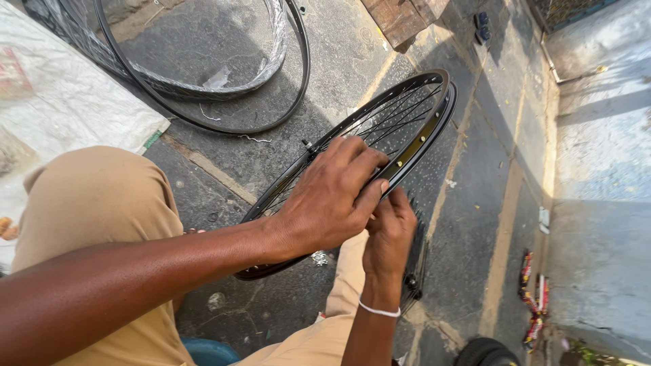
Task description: The person is lacing a bicycle wheel by hand, inserting spokes through the rim and hub, and tightening them with a spoke wrench. The person works on the wheel while sitting on the ground, surrounded by tools and spare parts.
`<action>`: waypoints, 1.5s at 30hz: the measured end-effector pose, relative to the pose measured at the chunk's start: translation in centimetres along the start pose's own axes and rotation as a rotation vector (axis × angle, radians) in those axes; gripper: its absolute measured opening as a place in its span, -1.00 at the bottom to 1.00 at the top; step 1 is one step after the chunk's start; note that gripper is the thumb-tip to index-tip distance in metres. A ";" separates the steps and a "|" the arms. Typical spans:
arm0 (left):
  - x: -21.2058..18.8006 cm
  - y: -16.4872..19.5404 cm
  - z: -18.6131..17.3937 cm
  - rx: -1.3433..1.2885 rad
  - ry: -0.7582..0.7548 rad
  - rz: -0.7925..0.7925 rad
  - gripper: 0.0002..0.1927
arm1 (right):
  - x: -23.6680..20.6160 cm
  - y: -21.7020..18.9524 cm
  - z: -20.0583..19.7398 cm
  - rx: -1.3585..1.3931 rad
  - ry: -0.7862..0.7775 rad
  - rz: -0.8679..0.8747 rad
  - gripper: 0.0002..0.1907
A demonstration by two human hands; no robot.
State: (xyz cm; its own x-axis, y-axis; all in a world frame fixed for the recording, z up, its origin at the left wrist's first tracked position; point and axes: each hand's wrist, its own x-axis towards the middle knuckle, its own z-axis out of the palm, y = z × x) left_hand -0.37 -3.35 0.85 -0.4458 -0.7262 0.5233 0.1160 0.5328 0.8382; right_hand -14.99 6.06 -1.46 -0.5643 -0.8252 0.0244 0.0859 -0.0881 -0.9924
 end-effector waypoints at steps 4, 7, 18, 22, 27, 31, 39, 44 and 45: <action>0.7 -0.2 -0.9 0.039 -0.047 -0.075 -0.69 | 1.3 4.6 1.4 0.570 -0.316 -0.094 -0.68; 1.1 -0.6 -2.3 -0.012 -0.021 -0.021 -0.69 | 2.0 5.4 3.0 0.761 -0.368 -0.060 -0.43; 2.3 -2.5 -5.3 -0.329 -0.156 -0.242 -0.64 | 3.2 4.4 8.3 0.473 -0.315 -0.149 -0.72; 2.3 -3.0 -5.4 -0.209 -0.173 -0.167 -0.65 | 3.2 4.2 8.3 0.392 -0.251 -0.279 -0.75; 2.1 -3.5 -4.9 -0.148 -0.179 -0.118 -0.64 | 3.4 4.9 7.8 0.471 -0.286 -0.276 -0.63; 2.2 -3.3 -4.7 -0.142 -0.179 -0.108 -0.64 | 3.2 5.2 7.6 0.409 -0.328 -0.345 -0.63; 2.1 -3.4 -4.9 -0.121 -0.173 -0.107 -0.64 | 3.1 6.0 7.9 0.506 -0.309 -0.306 -0.84; 2.0 -3.4 -4.8 -0.115 -0.164 -0.110 -0.64 | 3.0 5.8 7.9 0.515 -0.289 -0.223 -0.82; 2.0 -3.4 -4.9 -0.113 -0.152 -0.136 -0.63 | 3.3 5.8 8.2 0.426 -0.291 -0.261 -0.81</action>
State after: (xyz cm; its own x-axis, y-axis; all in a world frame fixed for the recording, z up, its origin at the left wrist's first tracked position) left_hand 2.67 -8.71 -0.21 -0.5917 -0.7097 0.3823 0.1402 0.3764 0.9158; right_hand -9.60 -1.78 -6.15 -0.3670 -0.8602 0.3540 0.3316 -0.4766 -0.8142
